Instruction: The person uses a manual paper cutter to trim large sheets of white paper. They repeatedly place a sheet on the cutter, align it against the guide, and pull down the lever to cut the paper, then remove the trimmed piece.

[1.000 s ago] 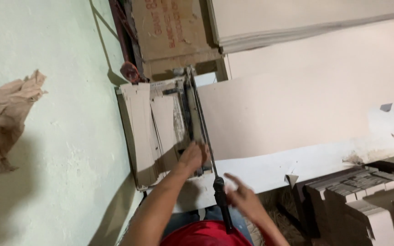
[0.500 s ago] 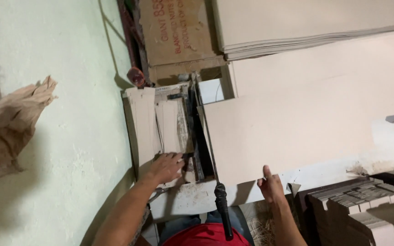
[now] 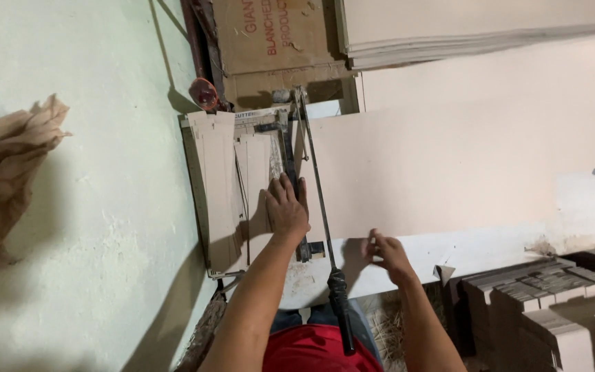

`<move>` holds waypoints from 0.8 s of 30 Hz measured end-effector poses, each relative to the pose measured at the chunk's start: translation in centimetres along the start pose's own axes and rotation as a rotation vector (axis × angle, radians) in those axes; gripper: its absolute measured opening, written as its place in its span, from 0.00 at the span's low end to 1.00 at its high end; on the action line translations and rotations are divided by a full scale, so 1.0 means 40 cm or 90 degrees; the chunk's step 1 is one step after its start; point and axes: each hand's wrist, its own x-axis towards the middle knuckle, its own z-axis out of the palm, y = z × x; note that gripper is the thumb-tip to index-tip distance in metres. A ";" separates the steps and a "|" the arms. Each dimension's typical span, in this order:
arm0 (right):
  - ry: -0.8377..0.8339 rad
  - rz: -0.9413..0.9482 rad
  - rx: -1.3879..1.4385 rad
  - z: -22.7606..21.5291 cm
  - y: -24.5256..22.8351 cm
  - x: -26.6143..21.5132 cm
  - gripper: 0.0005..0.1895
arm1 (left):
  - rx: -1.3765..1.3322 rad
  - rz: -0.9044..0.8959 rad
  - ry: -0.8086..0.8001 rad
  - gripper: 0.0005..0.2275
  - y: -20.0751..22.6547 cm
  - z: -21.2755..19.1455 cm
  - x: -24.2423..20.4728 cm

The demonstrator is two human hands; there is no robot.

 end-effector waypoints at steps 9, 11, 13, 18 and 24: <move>-0.108 -0.325 -1.039 0.210 -0.006 -0.446 0.66 | 0.124 -0.047 -0.007 0.59 0.015 0.136 0.139; -0.087 -0.181 -0.996 0.227 0.073 -0.401 0.45 | 0.104 -0.015 -0.032 0.53 0.012 0.108 0.112; -0.043 -0.259 -0.921 0.198 0.229 -0.254 0.40 | 0.074 -0.011 -0.005 0.57 0.007 0.126 0.131; 0.026 -0.376 -0.833 0.163 0.308 -0.185 0.32 | 0.061 -0.015 -0.008 0.57 0.024 0.117 0.118; -0.008 -0.324 -0.818 0.174 0.308 -0.182 0.33 | 0.016 -0.009 0.029 0.52 0.009 0.120 0.122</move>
